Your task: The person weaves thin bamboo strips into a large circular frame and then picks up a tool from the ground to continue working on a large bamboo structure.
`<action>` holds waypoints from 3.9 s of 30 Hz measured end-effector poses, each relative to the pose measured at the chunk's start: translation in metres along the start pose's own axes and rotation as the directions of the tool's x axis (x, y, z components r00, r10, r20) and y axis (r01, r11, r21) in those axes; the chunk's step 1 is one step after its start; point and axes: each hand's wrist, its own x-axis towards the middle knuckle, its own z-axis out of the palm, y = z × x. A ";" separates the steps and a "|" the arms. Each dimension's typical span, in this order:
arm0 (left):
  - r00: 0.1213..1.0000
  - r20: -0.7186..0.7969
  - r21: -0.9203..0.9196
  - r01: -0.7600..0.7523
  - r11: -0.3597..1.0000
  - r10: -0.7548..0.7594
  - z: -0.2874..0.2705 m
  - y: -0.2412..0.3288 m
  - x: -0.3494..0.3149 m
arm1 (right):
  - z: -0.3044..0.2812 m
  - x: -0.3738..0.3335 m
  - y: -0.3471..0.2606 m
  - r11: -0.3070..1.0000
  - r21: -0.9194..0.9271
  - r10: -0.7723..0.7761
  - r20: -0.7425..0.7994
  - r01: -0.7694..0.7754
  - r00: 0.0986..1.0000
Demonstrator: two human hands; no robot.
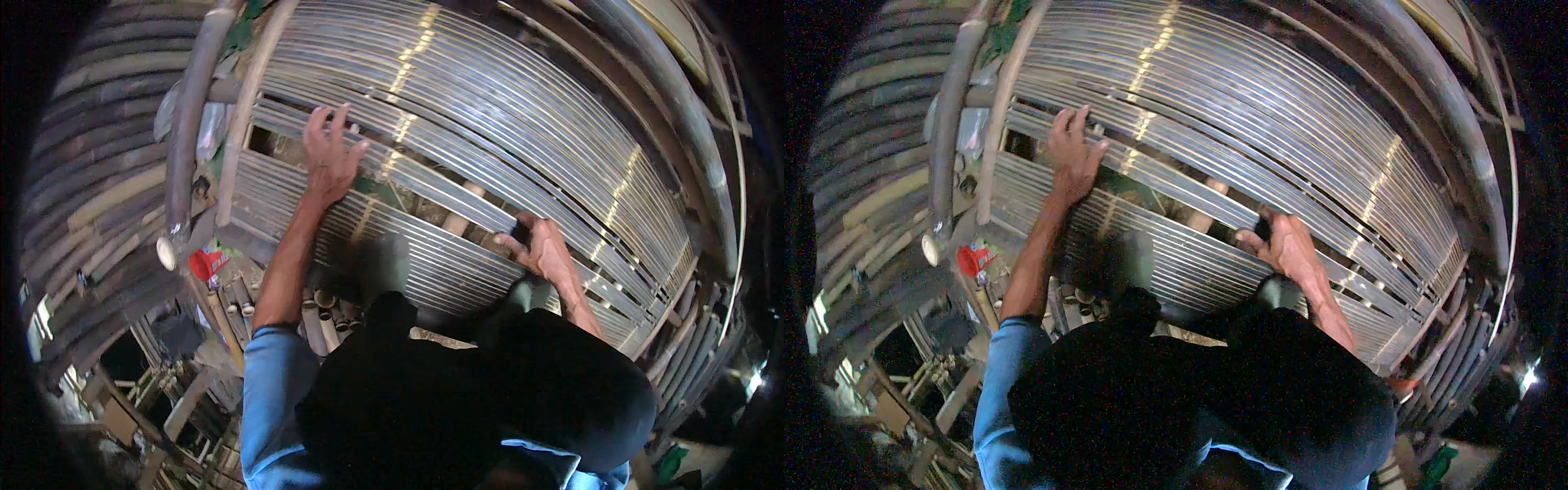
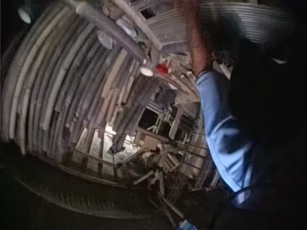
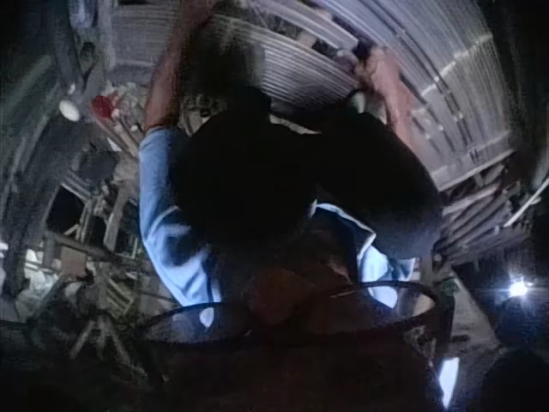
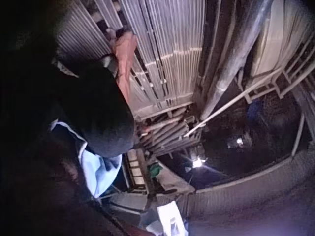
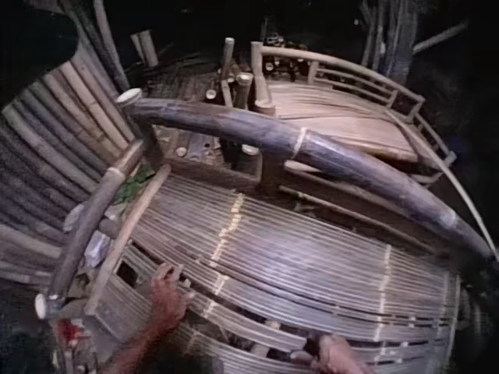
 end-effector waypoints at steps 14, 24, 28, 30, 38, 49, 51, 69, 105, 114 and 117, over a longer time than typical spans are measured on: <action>0.959 0.014 -0.001 -0.282 0.959 0.282 0.044 0.076 0.090 | -0.027 -0.095 0.102 0.939 0.328 0.290 -0.605 -0.100 0.741; 0.601 0.411 -0.249 -0.650 0.718 0.685 0.093 0.247 0.119 | 0.029 -0.189 0.257 0.828 0.474 0.560 -0.733 -0.299 0.386; 0.634 0.430 -0.201 -0.627 0.753 0.643 0.112 0.296 0.080 | 0.032 -0.191 0.333 0.799 0.496 0.591 -0.753 -0.339 0.290; 0.624 0.458 -0.195 -0.624 0.757 0.633 0.113 0.298 0.069 | 0.026 -0.192 0.366 0.763 0.515 0.625 -0.741 -0.391 0.244; 0.659 0.497 -0.143 -0.579 0.803 0.564 0.120 0.320 0.040 | -0.032 -0.180 0.489 0.602 0.628 0.688 -0.721 -0.494 -0.079; 0.579 0.578 -0.204 -0.581 0.788 0.576 0.124 0.345 0.032 | -0.100 -0.212 0.597 0.489 0.865 0.809 -0.499 -0.114 -0.310; 0.574 0.577 -0.196 -0.594 0.781 0.581 0.123 0.348 0.030 | -0.112 -0.206 0.602 0.428 0.901 0.867 -0.386 0.072 -0.316; 0.488 0.726 -0.076 -0.642 0.763 0.484 0.140 0.411 0.062 | -0.073 -0.207 0.502 0.733 0.574 0.610 -0.792 -0.365 -0.023; 0.336 0.942 -0.075 0.144 0.987 0.023 0.072 0.419 0.121 | -0.037 -0.185 0.422 0.642 0.604 0.700 -0.713 -0.472 0.039; 0.496 0.868 -0.099 0.202 0.974 -0.015 0.084 0.413 0.163 | -0.165 -0.160 0.413 0.740 0.458 0.511 -0.859 -0.492 -0.032; 0.446 0.894 -0.159 0.229 0.960 0.041 0.094 0.396 0.141 | -0.116 -0.181 0.400 0.683 0.465 0.577 -0.817 -0.563 0.025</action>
